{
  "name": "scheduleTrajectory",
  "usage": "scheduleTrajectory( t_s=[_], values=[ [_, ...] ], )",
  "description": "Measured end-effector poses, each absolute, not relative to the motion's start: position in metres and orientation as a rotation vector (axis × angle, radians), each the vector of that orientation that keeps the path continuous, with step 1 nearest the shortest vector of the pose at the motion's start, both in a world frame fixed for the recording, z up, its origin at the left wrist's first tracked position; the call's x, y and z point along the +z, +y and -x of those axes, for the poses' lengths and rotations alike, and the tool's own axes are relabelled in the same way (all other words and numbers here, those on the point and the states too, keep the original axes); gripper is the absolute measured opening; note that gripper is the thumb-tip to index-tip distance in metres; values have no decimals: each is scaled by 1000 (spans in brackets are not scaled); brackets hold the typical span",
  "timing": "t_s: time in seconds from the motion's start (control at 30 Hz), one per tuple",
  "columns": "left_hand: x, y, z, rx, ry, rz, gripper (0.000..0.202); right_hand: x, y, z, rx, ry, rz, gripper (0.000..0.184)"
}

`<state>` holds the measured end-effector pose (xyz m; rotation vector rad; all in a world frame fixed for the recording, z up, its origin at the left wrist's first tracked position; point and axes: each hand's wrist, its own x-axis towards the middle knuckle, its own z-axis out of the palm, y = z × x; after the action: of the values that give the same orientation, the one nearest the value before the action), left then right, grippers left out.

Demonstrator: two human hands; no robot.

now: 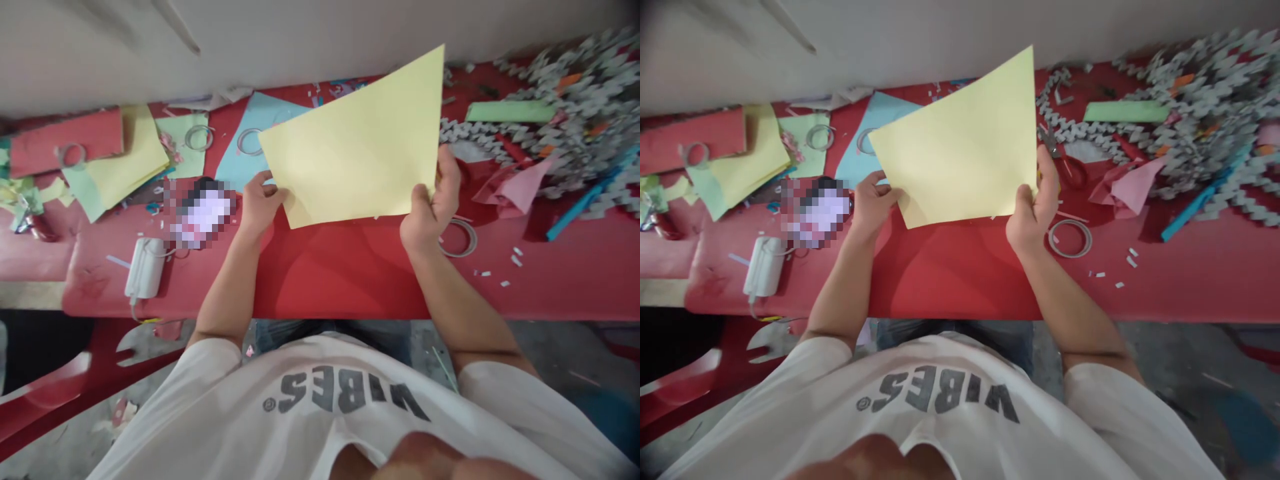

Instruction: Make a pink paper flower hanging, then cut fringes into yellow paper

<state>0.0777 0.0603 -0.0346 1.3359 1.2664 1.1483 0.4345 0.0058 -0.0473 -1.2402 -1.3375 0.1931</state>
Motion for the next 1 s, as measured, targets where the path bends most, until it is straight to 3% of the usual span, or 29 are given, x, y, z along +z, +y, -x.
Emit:
scheduleTrajectory(
  t_s=[0.13,0.27,0.4,0.53,0.67,0.7,0.73,0.83,0.93,1.0],
  values=[
    [-34,69,-71,1263,1409,-1295,40,-45,12,-441,130,-1314,1245,73],
    [-32,78,-59,1312,1645,-1326,10,-39,11,-437,82,-1275,1056,62],
    [-33,84,-48,1458,1844,-1542,26,-35,8,-436,8,-1292,909,56],
    [-37,88,-44,1430,1805,-1689,22,-45,15,-449,-8,-1316,833,65],
    [-37,87,-45,1387,1692,-1773,81,-55,22,-462,7,-1283,835,88],
    [-37,86,-45,1398,1686,-1772,85,-56,23,-462,8,-1275,825,88],
    [-36,85,-45,1408,1689,-1767,76,-55,23,-463,8,-1279,804,87],
    [-32,86,-45,1447,1747,-1725,8,-53,24,-461,11,-1287,729,86],
    [-30,86,-50,1509,1760,-1656,45,-50,25,-459,37,-1247,704,91],
    [-30,82,-62,1505,1674,-1529,48,-45,24,-459,100,-1210,712,97]
  ],
)
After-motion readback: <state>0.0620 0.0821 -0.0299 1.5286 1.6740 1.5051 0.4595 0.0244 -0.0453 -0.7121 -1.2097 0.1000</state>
